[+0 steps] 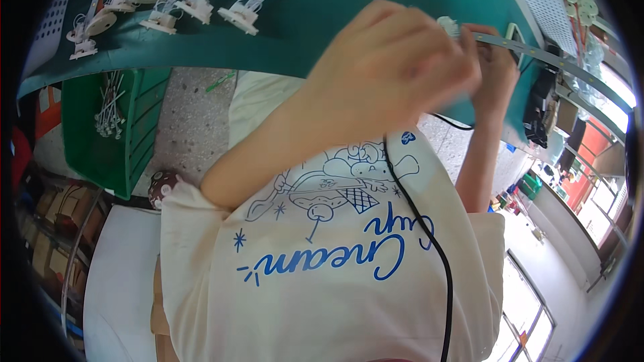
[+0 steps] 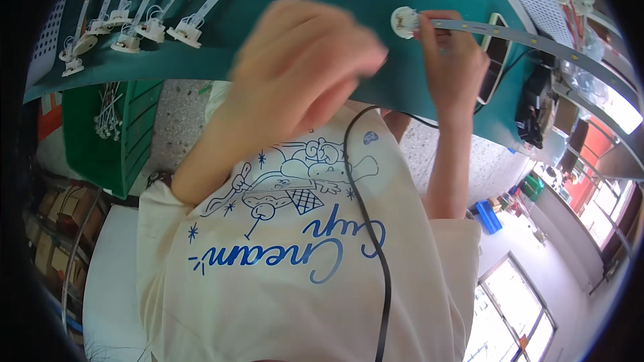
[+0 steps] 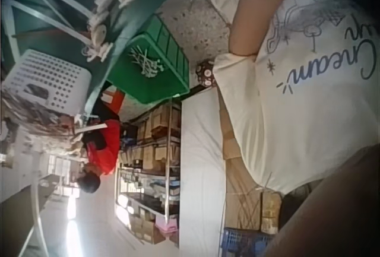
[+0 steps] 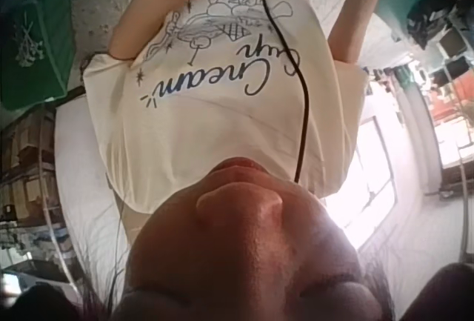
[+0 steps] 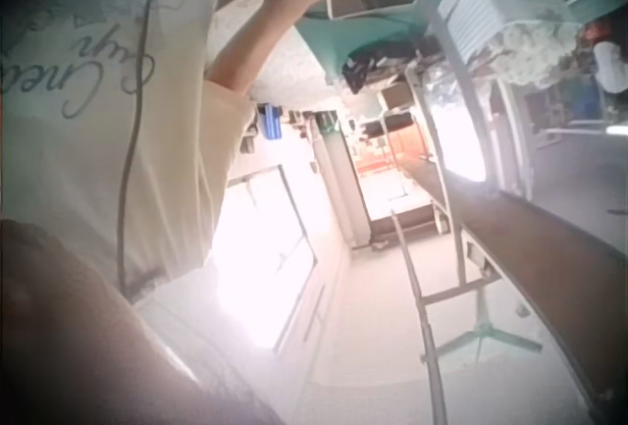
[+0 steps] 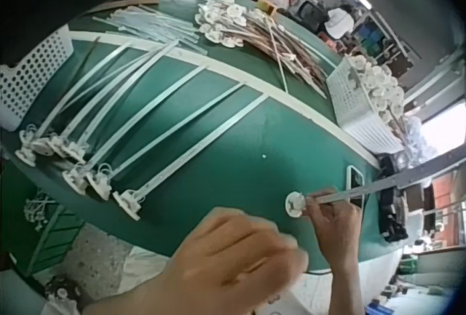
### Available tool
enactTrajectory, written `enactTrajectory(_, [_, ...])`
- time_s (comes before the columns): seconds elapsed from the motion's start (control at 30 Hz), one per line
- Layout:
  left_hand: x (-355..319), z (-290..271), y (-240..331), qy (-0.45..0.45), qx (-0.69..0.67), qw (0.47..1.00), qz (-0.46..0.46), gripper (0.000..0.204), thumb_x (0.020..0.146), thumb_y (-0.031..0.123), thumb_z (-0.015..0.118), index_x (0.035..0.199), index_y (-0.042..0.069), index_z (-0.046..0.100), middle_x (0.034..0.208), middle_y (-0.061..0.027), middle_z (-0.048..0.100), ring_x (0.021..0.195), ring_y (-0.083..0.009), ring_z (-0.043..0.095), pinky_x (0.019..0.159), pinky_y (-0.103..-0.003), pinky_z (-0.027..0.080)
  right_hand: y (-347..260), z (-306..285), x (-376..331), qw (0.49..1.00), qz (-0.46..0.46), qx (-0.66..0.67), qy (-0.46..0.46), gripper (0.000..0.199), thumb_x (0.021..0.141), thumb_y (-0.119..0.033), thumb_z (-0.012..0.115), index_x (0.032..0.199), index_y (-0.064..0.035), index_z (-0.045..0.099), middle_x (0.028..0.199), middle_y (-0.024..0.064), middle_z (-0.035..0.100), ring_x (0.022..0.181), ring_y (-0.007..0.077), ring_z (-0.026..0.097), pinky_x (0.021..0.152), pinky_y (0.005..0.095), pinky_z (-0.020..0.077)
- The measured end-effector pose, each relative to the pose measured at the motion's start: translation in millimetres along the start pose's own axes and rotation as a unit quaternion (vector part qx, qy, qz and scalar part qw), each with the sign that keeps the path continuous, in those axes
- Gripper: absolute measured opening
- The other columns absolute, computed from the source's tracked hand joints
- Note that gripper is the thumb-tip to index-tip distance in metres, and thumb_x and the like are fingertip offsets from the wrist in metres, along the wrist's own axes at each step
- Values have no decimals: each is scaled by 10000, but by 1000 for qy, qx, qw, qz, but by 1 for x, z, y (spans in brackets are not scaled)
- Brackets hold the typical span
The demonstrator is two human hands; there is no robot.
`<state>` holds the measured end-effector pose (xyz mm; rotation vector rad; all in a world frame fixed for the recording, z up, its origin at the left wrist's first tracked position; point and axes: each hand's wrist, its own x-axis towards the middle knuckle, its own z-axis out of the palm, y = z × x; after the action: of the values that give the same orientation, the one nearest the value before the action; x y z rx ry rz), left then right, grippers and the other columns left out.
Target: The person assembles light fixtures by peeling the adhesive backing from LED strips, attaching the strips to circular plastic bases by hand, and setting the assembled components on the table.
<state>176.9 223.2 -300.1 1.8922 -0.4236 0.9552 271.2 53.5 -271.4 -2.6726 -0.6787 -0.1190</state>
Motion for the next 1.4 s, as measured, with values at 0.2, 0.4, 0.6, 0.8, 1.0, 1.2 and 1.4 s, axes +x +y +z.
enactTrajectory(0.2, [-8,-38,34,50,-37,997,-50,194,654,39,596,836,98,562,773,-62,581,701,-232,530,603,-345,379,3,0,2,989,100,113,-11,146,842,-126,624,916,0,635,784,90,683,750,120,672,654,198,515])
enactTrajectory(0.4, [-8,-41,37,22,-39,996,-72,192,650,29,586,829,96,559,768,-63,579,692,-226,526,594,-337,376,5,4,0,982,96,158,-29,153,848,-117,613,928,12,631,777,92,674,751,123,669,674,193,512])
enactTrajectory(0.6, [7,-41,27,-21,-69,995,-71,191,647,19,575,821,93,556,764,-64,576,683,-219,523,585,-329,373,12,0,-2,983,101,155,-6,148,852,-110,604,924,17,628,793,101,672,750,135,671,665,204,514])
enactTrajectory(0.8, [2,-34,25,-39,-69,993,-89,190,643,8,565,814,90,553,760,-66,574,674,-213,520,576,-320,371,6,3,2,982,79,171,3,144,853,-99,602,928,22,621,793,100,673,742,136,671,649,213,517])
enactTrajectory(1.0, [6,-36,28,-55,-79,989,-111,190,640,-2,554,807,88,550,756,-67,571,665,-206,517,566,-312,368,2,5,3,976,94,196,0,128,846,-97,613,902,17,626,772,88,668,737,130,670,627,205,511])
enactTrajectory(1.2, [10,-33,29,-72,-91,985,-124,190,636,-12,543,800,85,547,751,-68,568,656,-200,514,557,-304,365,6,2,-6,981,87,170,-37,157,863,-79,590,947,54,596,841,113,657,789,134,654,705,213,515])
enactTrajectory(1.4, [15,-32,29,-91,-115,979,-142,191,633,-22,533,793,83,544,747,-69,566,646,-193,511,548,-296,362,14,8,-2,975,72,212,3,124,843,-98,615,902,11,626,741,87,664,726,127,672,622,213,514])
